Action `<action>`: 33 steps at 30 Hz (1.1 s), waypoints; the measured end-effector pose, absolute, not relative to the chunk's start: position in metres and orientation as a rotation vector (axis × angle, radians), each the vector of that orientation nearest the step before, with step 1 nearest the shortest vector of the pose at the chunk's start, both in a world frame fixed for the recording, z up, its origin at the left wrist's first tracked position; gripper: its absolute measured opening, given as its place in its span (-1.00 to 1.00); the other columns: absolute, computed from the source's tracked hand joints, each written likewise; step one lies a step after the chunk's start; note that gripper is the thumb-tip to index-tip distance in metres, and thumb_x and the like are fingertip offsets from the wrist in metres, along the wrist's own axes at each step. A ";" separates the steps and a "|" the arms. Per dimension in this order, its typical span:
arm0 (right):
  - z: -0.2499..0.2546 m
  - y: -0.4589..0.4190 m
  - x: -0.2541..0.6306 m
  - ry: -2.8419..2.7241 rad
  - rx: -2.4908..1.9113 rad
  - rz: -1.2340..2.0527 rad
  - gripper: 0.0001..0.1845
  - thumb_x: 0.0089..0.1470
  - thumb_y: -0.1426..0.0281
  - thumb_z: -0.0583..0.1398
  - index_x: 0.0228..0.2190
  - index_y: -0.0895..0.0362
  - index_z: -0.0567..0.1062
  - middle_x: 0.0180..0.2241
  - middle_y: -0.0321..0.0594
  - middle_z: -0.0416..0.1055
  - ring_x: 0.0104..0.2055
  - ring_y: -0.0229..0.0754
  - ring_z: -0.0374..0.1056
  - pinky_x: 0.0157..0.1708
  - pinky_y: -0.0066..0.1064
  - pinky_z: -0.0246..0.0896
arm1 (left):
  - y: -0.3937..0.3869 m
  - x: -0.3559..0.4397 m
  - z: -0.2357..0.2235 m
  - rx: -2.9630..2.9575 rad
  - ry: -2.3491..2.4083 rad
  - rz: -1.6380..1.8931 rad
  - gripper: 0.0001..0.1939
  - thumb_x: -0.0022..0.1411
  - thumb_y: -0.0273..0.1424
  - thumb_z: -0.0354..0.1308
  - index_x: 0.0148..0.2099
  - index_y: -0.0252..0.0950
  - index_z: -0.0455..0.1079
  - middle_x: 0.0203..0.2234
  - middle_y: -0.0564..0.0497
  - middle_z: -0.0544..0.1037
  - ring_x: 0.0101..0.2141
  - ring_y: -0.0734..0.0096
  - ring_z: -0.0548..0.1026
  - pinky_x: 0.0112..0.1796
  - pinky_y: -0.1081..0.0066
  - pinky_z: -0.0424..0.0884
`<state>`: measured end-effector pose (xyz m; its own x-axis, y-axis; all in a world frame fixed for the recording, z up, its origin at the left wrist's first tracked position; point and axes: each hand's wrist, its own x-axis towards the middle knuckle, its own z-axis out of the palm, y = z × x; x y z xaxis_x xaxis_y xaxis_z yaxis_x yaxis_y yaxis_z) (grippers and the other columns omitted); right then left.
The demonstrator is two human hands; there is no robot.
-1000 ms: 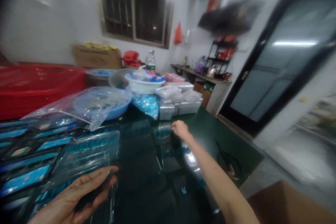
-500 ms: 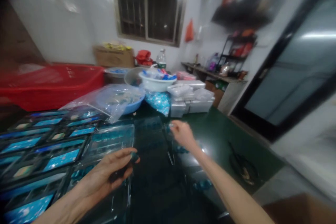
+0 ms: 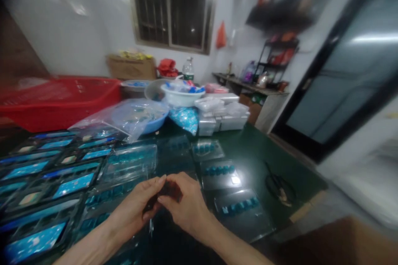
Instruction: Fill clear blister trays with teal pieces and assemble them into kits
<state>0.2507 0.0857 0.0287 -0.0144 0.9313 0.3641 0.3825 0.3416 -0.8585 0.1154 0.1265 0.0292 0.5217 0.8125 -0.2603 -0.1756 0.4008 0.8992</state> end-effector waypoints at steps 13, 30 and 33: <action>0.017 0.081 0.265 -1.454 -1.184 0.649 -0.69 -0.06 0.50 0.17 -0.20 0.06 0.44 -0.43 -0.31 0.34 -0.40 -0.31 0.27 -0.43 -0.52 0.20 | 0.126 0.134 0.024 0.928 0.738 0.716 -0.73 0.10 -0.23 0.10 -0.46 -0.35 0.29 -0.71 0.14 0.19 -0.69 0.67 0.08 -0.71 0.57 -0.18; -0.019 0.174 0.383 -1.493 -1.523 0.516 -0.75 0.04 0.33 0.04 -0.28 0.20 0.40 -0.53 -0.27 0.35 -0.58 -0.31 0.26 -0.62 -0.51 0.17 | 0.162 0.132 0.031 0.691 0.790 0.656 -0.87 0.08 -0.40 0.09 -0.34 -0.38 0.31 -0.55 0.08 0.25 -0.62 0.63 0.21 -0.73 0.62 -0.09; -0.017 0.162 0.361 -1.715 -1.562 0.467 -0.82 -0.02 0.38 0.12 -0.32 0.12 0.45 -0.45 -0.27 0.37 -0.45 -0.29 0.29 -0.44 -0.46 0.18 | 0.171 0.122 0.034 0.719 0.849 0.716 -0.88 0.07 -0.42 0.10 -0.32 -0.38 0.32 -0.54 0.07 0.25 -0.62 0.62 0.21 -0.74 0.62 -0.10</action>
<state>0.3607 0.1615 -0.0167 0.0328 0.9582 0.2842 0.6821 0.1864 -0.7071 0.1218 0.1715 0.0341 0.4680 0.7881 -0.3998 -0.2617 0.5557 0.7891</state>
